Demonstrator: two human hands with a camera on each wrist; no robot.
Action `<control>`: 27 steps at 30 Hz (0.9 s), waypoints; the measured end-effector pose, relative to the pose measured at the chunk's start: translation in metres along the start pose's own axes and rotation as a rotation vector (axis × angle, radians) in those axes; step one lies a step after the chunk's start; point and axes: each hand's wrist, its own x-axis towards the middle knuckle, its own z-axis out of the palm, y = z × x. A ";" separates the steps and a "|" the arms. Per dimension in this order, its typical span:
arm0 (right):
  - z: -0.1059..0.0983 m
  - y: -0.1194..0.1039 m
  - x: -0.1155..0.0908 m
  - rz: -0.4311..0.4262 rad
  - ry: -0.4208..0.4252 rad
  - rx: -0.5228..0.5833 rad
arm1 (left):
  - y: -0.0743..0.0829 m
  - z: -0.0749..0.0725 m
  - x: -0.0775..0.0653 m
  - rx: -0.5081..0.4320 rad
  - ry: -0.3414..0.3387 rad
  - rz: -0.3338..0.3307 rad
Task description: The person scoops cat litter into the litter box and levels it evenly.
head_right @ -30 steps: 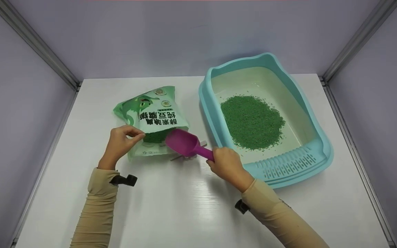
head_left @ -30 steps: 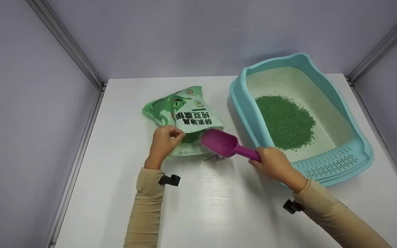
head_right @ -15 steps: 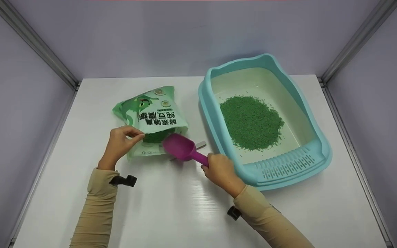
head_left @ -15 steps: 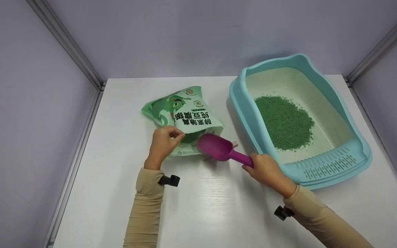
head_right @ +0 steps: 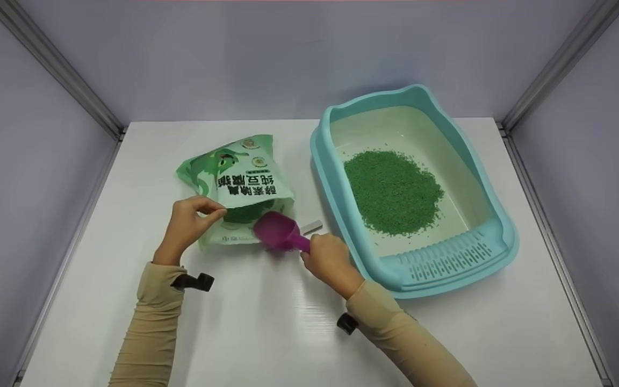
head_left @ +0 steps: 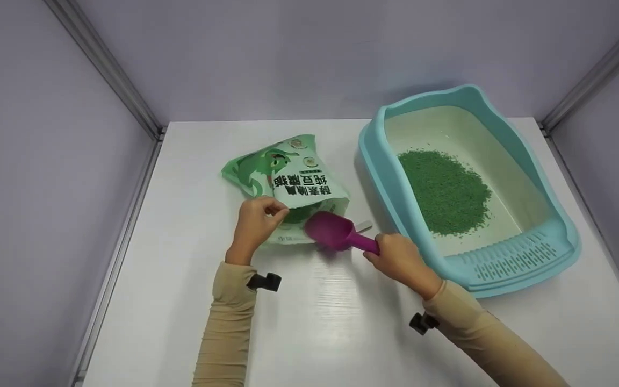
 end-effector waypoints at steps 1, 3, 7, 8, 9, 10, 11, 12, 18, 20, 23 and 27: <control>-0.001 -0.002 0.001 0.006 -0.008 -0.006 | 0.000 0.000 0.000 0.004 0.001 0.003; -0.003 -0.006 0.003 0.024 -0.031 -0.015 | 0.000 0.000 0.000 0.008 0.004 0.005; -0.007 -0.014 0.008 0.051 -0.065 -0.036 | 0.000 0.000 0.000 0.004 0.004 0.000; -0.007 -0.015 0.009 0.057 -0.074 -0.039 | 0.001 -0.001 0.000 0.002 0.004 -0.001; -0.007 -0.017 0.011 0.060 -0.080 -0.044 | 0.001 -0.001 0.001 0.001 0.004 -0.001; -0.007 -0.018 0.012 0.062 -0.085 -0.047 | 0.000 -0.001 0.001 0.000 0.003 -0.002; -0.007 -0.018 0.014 0.061 -0.089 -0.049 | 0.001 -0.001 0.001 0.001 0.002 -0.002; -0.006 -0.019 0.016 0.058 -0.092 -0.052 | 0.000 -0.001 0.001 0.003 0.002 -0.003; 0.000 -0.024 0.024 0.085 -0.110 -0.052 | 0.000 0.000 0.002 -0.002 0.003 -0.006; 0.004 -0.026 0.026 0.097 -0.110 -0.046 | -0.001 0.000 0.002 -0.002 0.005 -0.001; 0.011 -0.028 0.029 0.109 -0.102 -0.027 | -0.001 0.000 0.002 0.003 0.011 0.010; 0.022 -0.028 0.033 0.095 -0.062 0.030 | 0.000 0.000 0.002 0.004 0.012 0.015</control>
